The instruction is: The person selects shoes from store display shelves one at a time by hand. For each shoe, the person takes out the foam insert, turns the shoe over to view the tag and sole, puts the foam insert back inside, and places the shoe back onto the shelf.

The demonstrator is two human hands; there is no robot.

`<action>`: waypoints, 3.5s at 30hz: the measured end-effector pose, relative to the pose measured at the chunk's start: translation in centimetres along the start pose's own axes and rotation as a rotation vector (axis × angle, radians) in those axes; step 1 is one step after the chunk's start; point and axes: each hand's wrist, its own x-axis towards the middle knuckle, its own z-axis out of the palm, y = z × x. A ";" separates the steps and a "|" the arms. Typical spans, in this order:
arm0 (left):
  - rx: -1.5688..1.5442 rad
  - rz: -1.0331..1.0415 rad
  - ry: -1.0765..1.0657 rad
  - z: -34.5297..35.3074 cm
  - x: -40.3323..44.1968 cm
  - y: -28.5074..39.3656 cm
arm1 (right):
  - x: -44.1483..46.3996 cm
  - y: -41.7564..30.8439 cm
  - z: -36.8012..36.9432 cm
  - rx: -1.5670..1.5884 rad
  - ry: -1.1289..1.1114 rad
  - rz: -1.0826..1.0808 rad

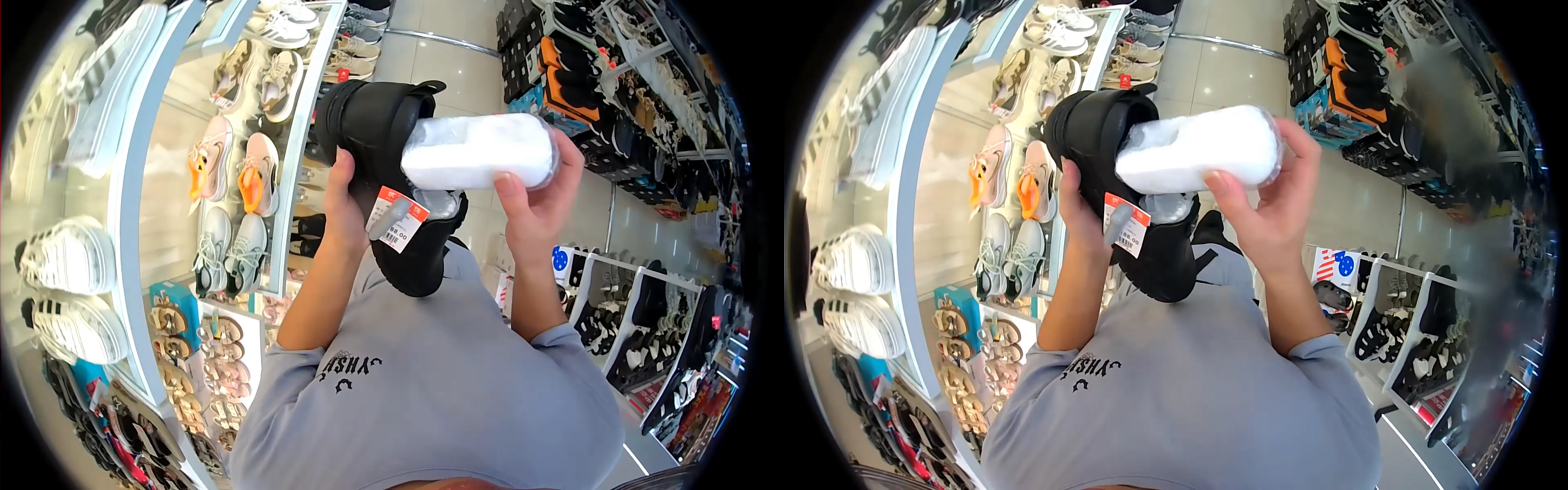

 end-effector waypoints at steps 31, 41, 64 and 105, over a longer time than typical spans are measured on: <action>0.083 -0.065 -0.150 9.4 40.1 -12.2 | 37.2 14.1 -16.0 -0.274 -0.264 0.324; -0.022 0.038 -0.254 7.2 57.3 -6.9 | 50.6 21.4 -8.5 -0.050 0.065 0.178; 0.225 -0.032 -0.162 8.6 91.8 -12.4 | 80.8 37.5 -16.0 -0.449 -0.143 -0.038; -0.262 -0.295 -0.040 5.1 155.5 -7.2 | 134.3 68.3 -10.4 -0.516 -0.322 -0.046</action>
